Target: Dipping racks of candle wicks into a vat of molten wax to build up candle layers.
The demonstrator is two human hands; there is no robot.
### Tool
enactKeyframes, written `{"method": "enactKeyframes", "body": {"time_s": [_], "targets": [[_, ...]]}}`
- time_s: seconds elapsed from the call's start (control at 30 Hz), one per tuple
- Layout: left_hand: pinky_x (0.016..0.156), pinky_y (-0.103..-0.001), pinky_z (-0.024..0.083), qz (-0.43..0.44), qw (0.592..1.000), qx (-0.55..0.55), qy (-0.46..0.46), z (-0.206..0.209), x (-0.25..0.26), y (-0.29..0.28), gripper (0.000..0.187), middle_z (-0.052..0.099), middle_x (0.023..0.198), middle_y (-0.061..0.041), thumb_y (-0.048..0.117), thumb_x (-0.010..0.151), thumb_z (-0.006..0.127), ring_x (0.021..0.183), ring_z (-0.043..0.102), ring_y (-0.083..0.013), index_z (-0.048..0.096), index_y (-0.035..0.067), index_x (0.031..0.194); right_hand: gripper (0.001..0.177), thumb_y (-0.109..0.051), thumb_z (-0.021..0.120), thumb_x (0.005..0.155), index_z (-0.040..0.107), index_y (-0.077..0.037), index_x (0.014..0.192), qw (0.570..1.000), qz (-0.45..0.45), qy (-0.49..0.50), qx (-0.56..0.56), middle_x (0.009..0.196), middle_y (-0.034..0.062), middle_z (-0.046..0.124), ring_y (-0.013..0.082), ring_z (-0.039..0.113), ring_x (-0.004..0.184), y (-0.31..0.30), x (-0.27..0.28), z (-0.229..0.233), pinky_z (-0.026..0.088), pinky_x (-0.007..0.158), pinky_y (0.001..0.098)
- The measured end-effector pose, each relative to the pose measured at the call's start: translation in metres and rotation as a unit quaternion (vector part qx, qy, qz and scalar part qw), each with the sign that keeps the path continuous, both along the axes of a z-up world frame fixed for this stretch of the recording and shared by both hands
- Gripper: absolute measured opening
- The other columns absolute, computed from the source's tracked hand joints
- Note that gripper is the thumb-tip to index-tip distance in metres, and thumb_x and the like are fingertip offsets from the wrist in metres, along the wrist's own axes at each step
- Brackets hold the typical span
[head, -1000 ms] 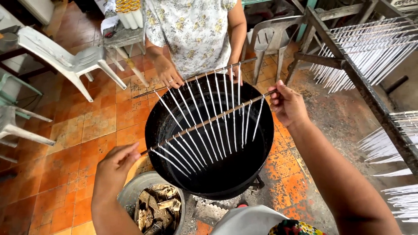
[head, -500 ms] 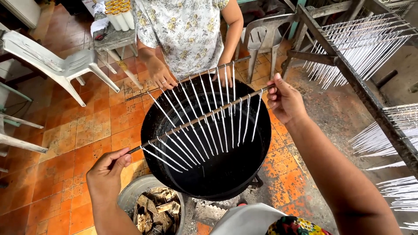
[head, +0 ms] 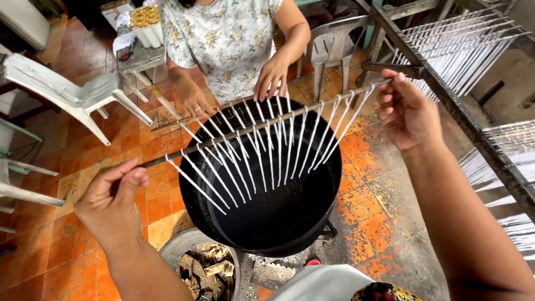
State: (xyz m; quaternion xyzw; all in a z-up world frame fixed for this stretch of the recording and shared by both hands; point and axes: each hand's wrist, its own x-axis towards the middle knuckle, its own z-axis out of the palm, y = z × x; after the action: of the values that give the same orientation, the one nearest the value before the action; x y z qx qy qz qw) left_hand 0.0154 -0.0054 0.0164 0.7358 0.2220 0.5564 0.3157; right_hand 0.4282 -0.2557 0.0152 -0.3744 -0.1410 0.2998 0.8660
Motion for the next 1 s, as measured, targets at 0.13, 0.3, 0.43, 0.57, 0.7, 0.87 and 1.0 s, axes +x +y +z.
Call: {"method": "enactKeyframes", "body": {"time_s": [0.13, 0.3, 0.43, 0.57, 0.7, 0.87, 1.0], "targets": [[0.081, -0.025, 0.066, -0.042, 0.998, -0.032, -0.019, 0.037, 0.037, -0.031, 0.018, 0.071, 0.097, -0.014, -0.002, 0.104, 0.071, 0.083, 0.069, -0.0152, 0.069, -0.006, 0.121, 0.015, -0.020, 0.063, 0.103, 0.070, -0.009, 0.110, 0.998, -0.067, 0.001, -0.002, 0.083, -0.0011, 0.067, 0.0015, 0.060, 0.065, -0.057, 0.022, 0.009, 0.048, 0.051, 0.0087], [0.083, -0.023, 0.065, -0.120, 0.989, -0.082, -0.015, 0.058, 0.089, -0.072, 0.020, 0.071, 0.092, -0.014, -0.001, 0.102, 0.073, 0.080, 0.071, -0.0157, 0.069, -0.007, 0.121, 0.018, -0.028, 0.070, 0.098, 0.069, -0.014, 0.110, 0.991, -0.136, 0.001, 0.005, 0.084, -0.0045, 0.068, -0.0006, 0.062, 0.070, -0.160, 0.037, 0.032, 0.046, 0.054, 0.0061], [0.076, -0.022, 0.064, -0.229, 0.960, -0.151, -0.060, 0.059, 0.142, -0.117, 0.023, 0.071, 0.095, -0.018, 0.001, 0.098, 0.074, 0.079, 0.072, -0.0189, 0.068, -0.006, 0.119, 0.023, -0.028, 0.074, 0.094, 0.072, -0.014, 0.111, 0.975, -0.222, 0.003, 0.001, 0.085, -0.0029, 0.069, 0.0005, 0.064, 0.071, -0.260, 0.037, 0.051, 0.049, 0.055, 0.0067], [0.078, -0.020, 0.068, -0.284, 0.934, -0.215, -0.018, 0.050, 0.194, -0.182, 0.025, 0.071, 0.088, -0.011, 0.000, 0.095, 0.076, 0.080, 0.074, -0.0150, 0.070, -0.002, 0.119, 0.023, -0.028, 0.074, 0.094, 0.071, -0.013, 0.112, 0.954, -0.299, 0.007, -0.016, 0.084, -0.0039, 0.067, 0.0003, 0.064, 0.071, -0.372, 0.025, 0.062, 0.048, 0.054, 0.0075], [0.075, -0.020, 0.068, -0.360, 0.898, -0.254, 0.006, 0.028, 0.260, -0.248, 0.022, 0.073, 0.094, -0.008, 0.004, 0.093, 0.077, 0.079, 0.075, -0.0133, 0.071, 0.002, 0.113, 0.025, -0.025, 0.076, 0.093, 0.072, -0.010, 0.113, 0.929, -0.371, 0.011, 0.004, 0.084, -0.0008, 0.068, 0.0019, 0.066, 0.068, -0.476, 0.009, 0.064, 0.052, 0.054, 0.0095], [0.076, -0.019, 0.062, -0.452, 0.880, -0.142, 0.039, 0.008, 0.331, -0.349, 0.013, 0.071, 0.087, -0.007, 0.001, 0.097, 0.074, 0.075, 0.067, -0.0098, 0.073, 0.003, 0.109, 0.022, -0.025, 0.076, 0.093, 0.073, -0.011, 0.111, 0.871, -0.490, 0.016, -0.020, 0.083, -0.0021, 0.067, 0.0023, 0.063, 0.068, -0.603, -0.013, 0.052, 0.049, 0.052, 0.0098], [0.073, -0.022, 0.059, -0.516, 0.842, -0.136, 0.080, 0.008, 0.369, -0.434, 0.013, 0.070, 0.078, -0.004, 0.002, 0.095, 0.075, 0.071, 0.066, -0.0092, 0.075, 0.006, 0.107, 0.016, -0.028, 0.072, 0.099, 0.074, -0.015, 0.109, 0.828, -0.557, 0.044, -0.041, 0.083, -0.0072, 0.068, -0.0006, 0.063, 0.068, -0.677, -0.045, 0.049, 0.045, 0.053, 0.0088]]}}
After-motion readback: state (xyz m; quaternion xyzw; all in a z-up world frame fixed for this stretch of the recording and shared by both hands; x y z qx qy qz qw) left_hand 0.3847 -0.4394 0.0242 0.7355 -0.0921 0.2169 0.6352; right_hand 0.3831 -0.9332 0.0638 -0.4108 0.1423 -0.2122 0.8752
